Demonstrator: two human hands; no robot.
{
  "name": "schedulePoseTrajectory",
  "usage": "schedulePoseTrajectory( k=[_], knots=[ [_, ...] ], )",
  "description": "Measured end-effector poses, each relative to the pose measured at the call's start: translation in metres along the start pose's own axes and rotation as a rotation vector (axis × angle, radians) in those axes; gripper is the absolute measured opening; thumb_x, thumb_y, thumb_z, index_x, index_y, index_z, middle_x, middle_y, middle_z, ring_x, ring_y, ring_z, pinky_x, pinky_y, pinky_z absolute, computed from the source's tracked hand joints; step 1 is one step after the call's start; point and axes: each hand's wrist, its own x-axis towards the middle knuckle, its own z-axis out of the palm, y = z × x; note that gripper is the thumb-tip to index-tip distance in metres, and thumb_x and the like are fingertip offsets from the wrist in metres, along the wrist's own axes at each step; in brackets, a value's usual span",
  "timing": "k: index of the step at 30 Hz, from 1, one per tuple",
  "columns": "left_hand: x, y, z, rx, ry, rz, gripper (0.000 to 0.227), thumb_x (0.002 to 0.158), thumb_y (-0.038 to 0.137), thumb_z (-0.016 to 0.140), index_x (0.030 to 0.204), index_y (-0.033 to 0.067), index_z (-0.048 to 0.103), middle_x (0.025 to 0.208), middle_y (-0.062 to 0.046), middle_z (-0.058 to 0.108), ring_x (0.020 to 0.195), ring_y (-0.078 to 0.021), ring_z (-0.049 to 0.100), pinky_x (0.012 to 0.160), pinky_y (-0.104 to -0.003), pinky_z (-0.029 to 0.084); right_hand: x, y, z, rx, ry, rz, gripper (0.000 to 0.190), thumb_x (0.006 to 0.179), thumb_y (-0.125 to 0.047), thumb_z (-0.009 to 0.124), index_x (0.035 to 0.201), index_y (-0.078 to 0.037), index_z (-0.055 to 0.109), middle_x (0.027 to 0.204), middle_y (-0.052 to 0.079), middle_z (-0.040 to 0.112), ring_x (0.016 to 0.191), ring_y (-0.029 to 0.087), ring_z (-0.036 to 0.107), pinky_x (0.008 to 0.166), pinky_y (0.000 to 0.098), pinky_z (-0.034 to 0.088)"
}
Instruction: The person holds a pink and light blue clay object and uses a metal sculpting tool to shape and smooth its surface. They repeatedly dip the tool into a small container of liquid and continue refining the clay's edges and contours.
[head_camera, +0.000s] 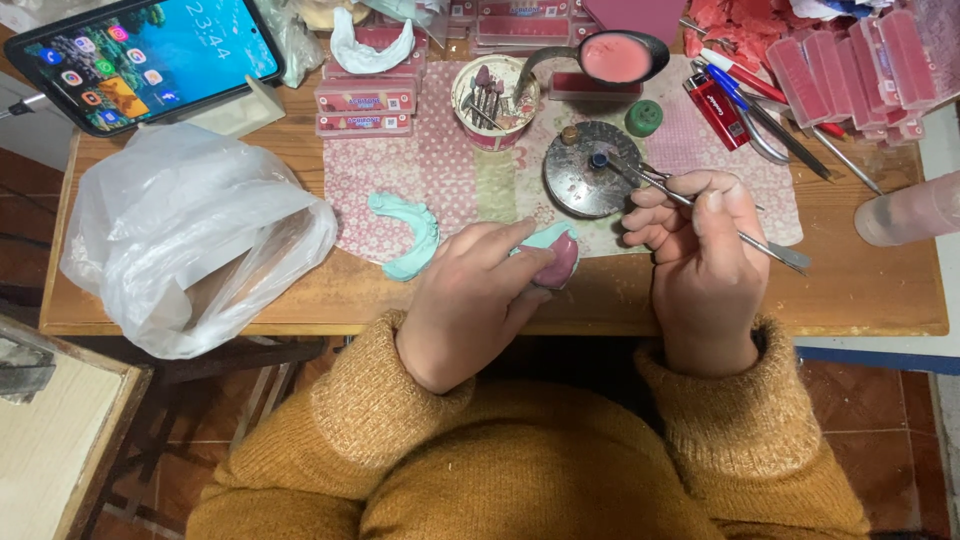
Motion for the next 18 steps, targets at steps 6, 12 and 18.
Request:
schedulePoseTrajectory(
  k=[6, 12, 18],
  knots=[
    [-0.0002, 0.0, -0.0001, 0.004, -0.004, 0.008, 0.039, 0.08, 0.012, 0.08, 0.118, 0.0098, 0.069, 0.127, -0.013, 0.067, 0.117, -0.0344, 0.062, 0.099, -0.044, 0.05, -0.0007, -0.0007, 0.0021, -0.011, 0.012, 0.0, 0.027, 0.116, -0.021, 0.04, 0.123, 0.002, 0.052, 0.109, 0.022, 0.067, 0.092, 0.023, 0.068, 0.086, 0.0341, 0.059],
    [-0.0004, -0.0004, 0.0002, 0.01, -0.007, -0.003, 0.038, 0.081, 0.012, 0.08, 0.117, 0.0101, 0.069, 0.128, -0.013, 0.067, 0.118, -0.0341, 0.062, 0.1, -0.044, 0.05, -0.0006, 0.0001, -0.0003, -0.007, 0.004, 0.005, 0.027, 0.117, -0.021, 0.04, 0.123, 0.002, 0.052, 0.11, 0.022, 0.067, 0.092, 0.024, 0.067, 0.087, 0.0345, 0.058],
    [-0.0002, -0.0001, -0.0011, 0.01, -0.021, -0.003, 0.04, 0.08, 0.012, 0.079, 0.118, 0.0102, 0.069, 0.13, -0.013, 0.067, 0.118, -0.0339, 0.061, 0.1, -0.044, 0.05, -0.0001, 0.0002, -0.001, 0.001, -0.008, 0.0, 0.027, 0.117, -0.022, 0.041, 0.124, 0.002, 0.051, 0.11, 0.022, 0.066, 0.092, 0.024, 0.067, 0.087, 0.0347, 0.058]
  ],
)
